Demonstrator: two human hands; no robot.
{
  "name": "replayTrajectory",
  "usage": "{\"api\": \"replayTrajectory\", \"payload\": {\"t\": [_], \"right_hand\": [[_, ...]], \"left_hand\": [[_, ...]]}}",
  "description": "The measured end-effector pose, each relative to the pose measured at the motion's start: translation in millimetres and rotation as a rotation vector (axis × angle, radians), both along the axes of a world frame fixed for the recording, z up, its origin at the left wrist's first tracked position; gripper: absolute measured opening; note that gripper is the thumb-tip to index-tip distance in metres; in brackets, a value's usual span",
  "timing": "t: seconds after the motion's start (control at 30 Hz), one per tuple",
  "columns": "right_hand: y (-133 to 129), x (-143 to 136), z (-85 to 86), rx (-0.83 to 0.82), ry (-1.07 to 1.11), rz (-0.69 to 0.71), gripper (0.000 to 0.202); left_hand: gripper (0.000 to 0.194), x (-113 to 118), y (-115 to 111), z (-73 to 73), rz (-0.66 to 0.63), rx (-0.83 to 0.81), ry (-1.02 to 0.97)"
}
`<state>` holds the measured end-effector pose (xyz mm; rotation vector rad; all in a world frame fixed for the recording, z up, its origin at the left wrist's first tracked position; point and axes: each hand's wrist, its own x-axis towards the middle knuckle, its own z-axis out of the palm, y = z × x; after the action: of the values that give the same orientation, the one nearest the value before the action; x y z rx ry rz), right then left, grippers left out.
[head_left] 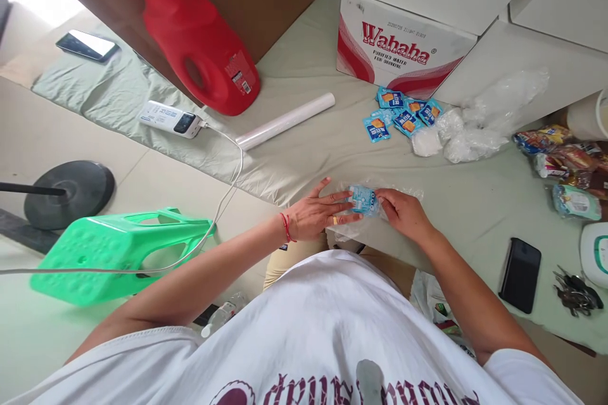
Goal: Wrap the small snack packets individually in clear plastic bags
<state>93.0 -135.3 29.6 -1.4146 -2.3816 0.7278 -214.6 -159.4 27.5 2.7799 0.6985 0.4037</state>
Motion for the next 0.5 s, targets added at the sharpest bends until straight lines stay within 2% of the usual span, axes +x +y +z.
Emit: {"api": "replayTrajectory", "payload": {"t": [0.13, 0.3, 0.5], "right_hand": [[13, 2, -2.3, -0.011, -0.029, -0.037, 0.033], [24, 5, -6.5, -0.002, -0.061, -0.102, 0.03], [32, 2, -11.4, -0.013, -0.098, -0.146, 0.026]], "left_hand": [[0.064, -2, 12, -1.6, 0.161, -0.111, 0.039], [0.023, -3, 22, -7.2, 0.401, -0.211, -0.079], [0.023, 2, 18, -30.2, 0.753, -0.315, -0.274]]}}
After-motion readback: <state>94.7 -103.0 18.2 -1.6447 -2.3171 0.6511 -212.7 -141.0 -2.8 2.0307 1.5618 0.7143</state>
